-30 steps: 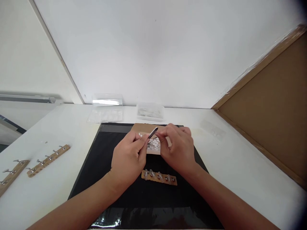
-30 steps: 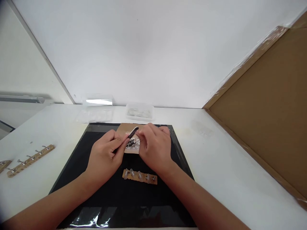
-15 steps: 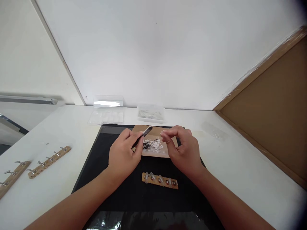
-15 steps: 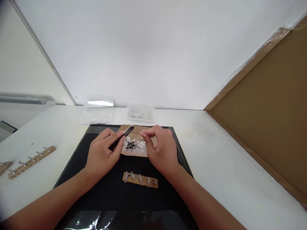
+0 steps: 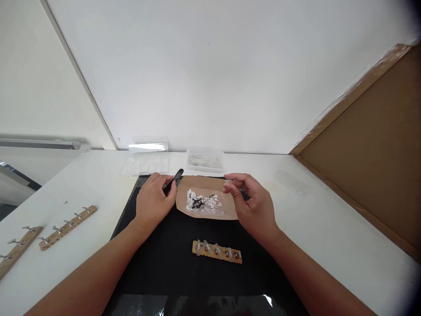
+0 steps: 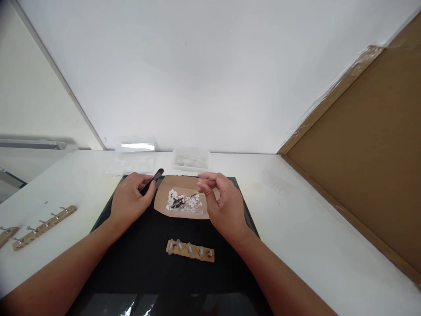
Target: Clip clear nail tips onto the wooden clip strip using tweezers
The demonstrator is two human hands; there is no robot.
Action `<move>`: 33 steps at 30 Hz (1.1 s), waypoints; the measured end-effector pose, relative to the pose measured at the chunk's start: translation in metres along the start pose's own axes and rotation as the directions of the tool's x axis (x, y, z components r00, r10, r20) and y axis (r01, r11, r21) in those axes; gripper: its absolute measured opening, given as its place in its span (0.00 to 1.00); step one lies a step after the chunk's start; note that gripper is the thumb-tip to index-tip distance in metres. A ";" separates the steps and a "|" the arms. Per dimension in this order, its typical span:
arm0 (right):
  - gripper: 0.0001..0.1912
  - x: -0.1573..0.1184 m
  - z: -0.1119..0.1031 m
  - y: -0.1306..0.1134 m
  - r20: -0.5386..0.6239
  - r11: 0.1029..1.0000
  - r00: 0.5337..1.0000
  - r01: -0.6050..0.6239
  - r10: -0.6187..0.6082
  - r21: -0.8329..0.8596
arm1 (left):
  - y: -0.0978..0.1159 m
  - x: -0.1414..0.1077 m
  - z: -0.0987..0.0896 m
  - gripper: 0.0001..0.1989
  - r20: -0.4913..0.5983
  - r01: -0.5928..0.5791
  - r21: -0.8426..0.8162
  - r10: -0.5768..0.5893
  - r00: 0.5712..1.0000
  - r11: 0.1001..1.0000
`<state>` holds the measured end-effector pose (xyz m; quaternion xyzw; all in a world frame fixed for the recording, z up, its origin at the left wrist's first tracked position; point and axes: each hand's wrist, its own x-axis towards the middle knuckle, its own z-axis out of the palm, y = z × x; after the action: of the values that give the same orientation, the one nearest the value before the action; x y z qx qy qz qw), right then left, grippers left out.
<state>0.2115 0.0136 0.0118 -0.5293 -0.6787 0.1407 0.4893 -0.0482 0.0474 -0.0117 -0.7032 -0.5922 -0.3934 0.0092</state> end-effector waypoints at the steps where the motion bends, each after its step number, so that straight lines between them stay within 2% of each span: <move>1: 0.11 0.000 0.000 0.000 0.003 1.000 1.000 -0.003 0.003 0.011 | -0.002 0.000 0.001 0.10 0.013 0.002 0.007 -0.002 1.000 1.000; 6: 0.10 0.000 0.000 0.000 0.036 0.996 0.998 -0.055 0.052 0.075 | -0.007 -0.001 0.004 0.09 0.094 0.027 0.073 -0.034 0.995 0.997; 9: 0.11 0.000 0.001 0.000 0.062 0.984 0.994 -0.104 0.095 0.147 | -0.009 -0.002 0.005 0.08 0.106 0.018 0.106 -0.029 0.994 0.994; 14: 0.13 0.001 0.001 0.001 0.082 0.970 0.987 -0.151 0.138 0.192 | -0.004 -0.001 0.000 0.09 -0.021 -0.125 0.119 0.128 0.992 0.985; 18: 0.14 0.002 0.001 0.003 0.107 0.965 0.983 -0.170 0.150 0.202 | 0.005 -0.002 -0.006 0.10 -0.108 -0.216 0.035 0.218 0.970 0.976; 21: 0.15 0.002 0.002 0.004 0.131 0.959 0.979 -0.182 0.156 0.216 | 0.011 -0.004 -0.007 0.09 -0.140 -0.234 -0.043 0.226 0.964 0.971; 26: 0.14 0.002 0.001 0.001 0.181 0.943 0.967 -0.222 0.180 0.248 | 0.021 -0.007 -0.011 0.07 -0.155 -0.201 -0.179 0.174 0.972 0.963; 33: 0.14 0.004 0.000 -0.002 0.202 0.936 0.961 -0.240 0.191 0.258 | 0.020 -0.009 -0.009 0.12 -0.131 -0.211 -0.107 0.196 0.972 0.972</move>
<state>0.2107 0.0157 0.0153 -0.5117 -0.6298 0.3338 0.4797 -0.0363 0.0297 -0.0009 -0.7347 -0.4906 -0.4666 0.0427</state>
